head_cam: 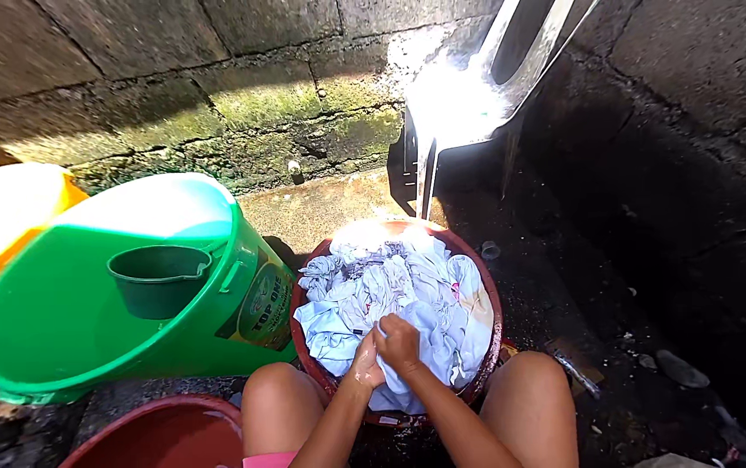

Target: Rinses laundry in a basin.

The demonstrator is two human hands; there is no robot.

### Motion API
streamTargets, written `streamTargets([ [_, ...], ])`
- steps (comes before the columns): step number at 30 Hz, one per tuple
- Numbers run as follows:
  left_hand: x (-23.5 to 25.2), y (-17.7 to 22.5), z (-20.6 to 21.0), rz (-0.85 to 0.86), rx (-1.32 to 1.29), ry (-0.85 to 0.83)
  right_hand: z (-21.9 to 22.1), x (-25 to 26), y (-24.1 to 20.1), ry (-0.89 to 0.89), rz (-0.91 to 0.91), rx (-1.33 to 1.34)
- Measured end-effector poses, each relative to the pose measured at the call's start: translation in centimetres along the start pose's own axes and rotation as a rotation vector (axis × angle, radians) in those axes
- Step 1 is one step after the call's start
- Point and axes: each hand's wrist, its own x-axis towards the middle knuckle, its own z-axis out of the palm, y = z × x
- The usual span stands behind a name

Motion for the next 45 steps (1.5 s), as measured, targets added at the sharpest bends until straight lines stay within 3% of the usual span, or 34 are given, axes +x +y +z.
streamTargets([
  [2,-0.8,1.9,-0.6,0.059,0.077,-0.073,-3.7,3.4,4.2,-0.125,0.410,0.187],
  [4,-1.0,4.0,-1.0,0.132,0.098,-0.110,-5.9,5.1,6.1,-0.003,0.593,0.615],
  [7,-0.2,7.2,-0.9,0.247,0.141,-0.138,-8.6,5.8,5.7,0.015,0.462,0.943],
  [8,-0.1,7.9,-0.8,0.306,0.269,-0.092,-9.3,5.7,5.7,-0.017,0.410,0.925],
  [10,0.0,9.0,-1.1,0.406,0.852,0.024,-10.8,5.4,6.2,-0.167,0.384,0.730],
  [11,0.1,9.2,-1.3,0.377,1.222,0.027,-11.5,5.3,6.4,-0.310,0.400,0.560],
  [13,0.3,8.4,-1.9,0.088,1.781,-0.070,-11.9,4.8,6.3,-0.694,0.467,0.248],
  [16,1.3,2.9,-3.5,-0.456,2.129,-0.112,-8.7,2.2,5.0,-1.141,0.528,-0.095],
  [18,2.6,-0.9,-5.4,-0.557,2.181,-0.062,-5.2,-0.6,4.9,-1.244,0.551,-0.282],
  [23,5.5,-5.4,-8.3,-0.527,2.233,0.060,-0.1,-3.7,7.8,-1.309,0.698,-0.380],
  [27,7.0,-7.1,-9.8,-0.538,2.211,0.111,1.2,-4.7,9.2,-1.242,0.692,-0.412],
  [34,7.9,-8.8,-10.5,-0.734,2.159,0.053,3.9,-7.5,9.8,-1.090,0.657,-0.533],
  [36,7.1,-8.2,-9.9,-0.767,2.173,0.041,3.9,-7.1,9.0,-1.030,0.642,-0.555],
  [40,7.8,-4.5,-8.3,-0.809,2.238,-0.205,2.6,-4.5,7.6,-1.089,0.676,-0.521],
  [42,8.3,-1.2,-7.5,-0.621,2.105,-0.324,0.2,-1.5,6.5,-1.117,0.655,-0.386],
  [45,7.3,4.3,-6.3,-0.305,1.710,-0.404,-5.1,4.4,2.5,-0.760,0.609,0.035],
])
